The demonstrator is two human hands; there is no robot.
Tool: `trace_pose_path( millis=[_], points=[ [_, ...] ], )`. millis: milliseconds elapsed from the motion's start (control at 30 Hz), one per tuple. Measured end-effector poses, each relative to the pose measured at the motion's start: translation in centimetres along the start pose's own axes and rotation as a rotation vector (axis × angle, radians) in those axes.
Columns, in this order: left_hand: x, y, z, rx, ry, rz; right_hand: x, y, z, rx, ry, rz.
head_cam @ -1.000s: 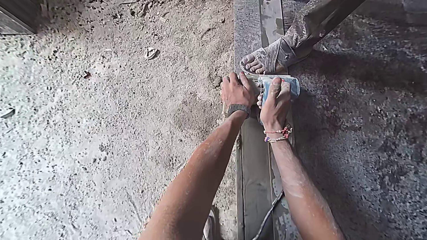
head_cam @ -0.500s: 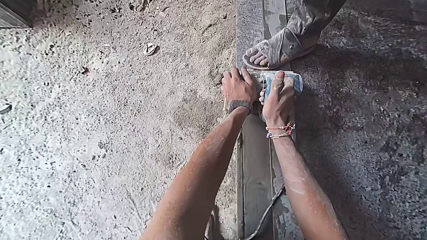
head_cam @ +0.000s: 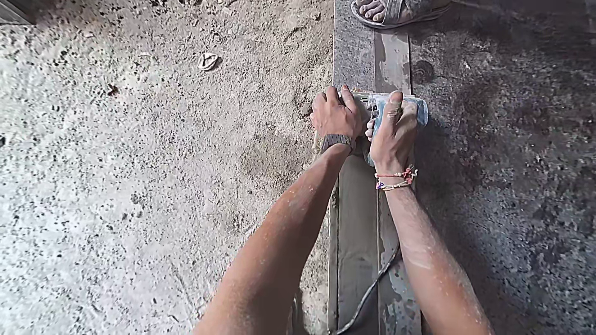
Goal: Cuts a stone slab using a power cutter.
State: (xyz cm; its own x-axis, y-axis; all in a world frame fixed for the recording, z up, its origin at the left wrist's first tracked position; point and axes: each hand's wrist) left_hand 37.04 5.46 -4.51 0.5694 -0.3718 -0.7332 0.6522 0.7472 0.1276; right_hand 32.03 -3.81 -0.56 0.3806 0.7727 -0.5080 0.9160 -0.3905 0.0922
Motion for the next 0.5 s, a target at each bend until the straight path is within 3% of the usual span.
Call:
trace_pose_path(
  millis=[500],
  points=[
    [0.9,1.1,0.4,-0.004,-0.033,0.030,0.8,1.2,0.0,-0.020,-0.017,0.001]
  ],
)
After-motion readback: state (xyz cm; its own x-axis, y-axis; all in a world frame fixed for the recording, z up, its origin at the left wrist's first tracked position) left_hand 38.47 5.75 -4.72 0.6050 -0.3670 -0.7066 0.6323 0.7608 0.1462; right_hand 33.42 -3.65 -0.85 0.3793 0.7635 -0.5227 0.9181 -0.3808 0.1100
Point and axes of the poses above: each hand's wrist, its own y-axis towards the middle knuckle, its own x-axis out of the palm, z = x × y, and after that the axes turned 14 degrees about z, right-handed
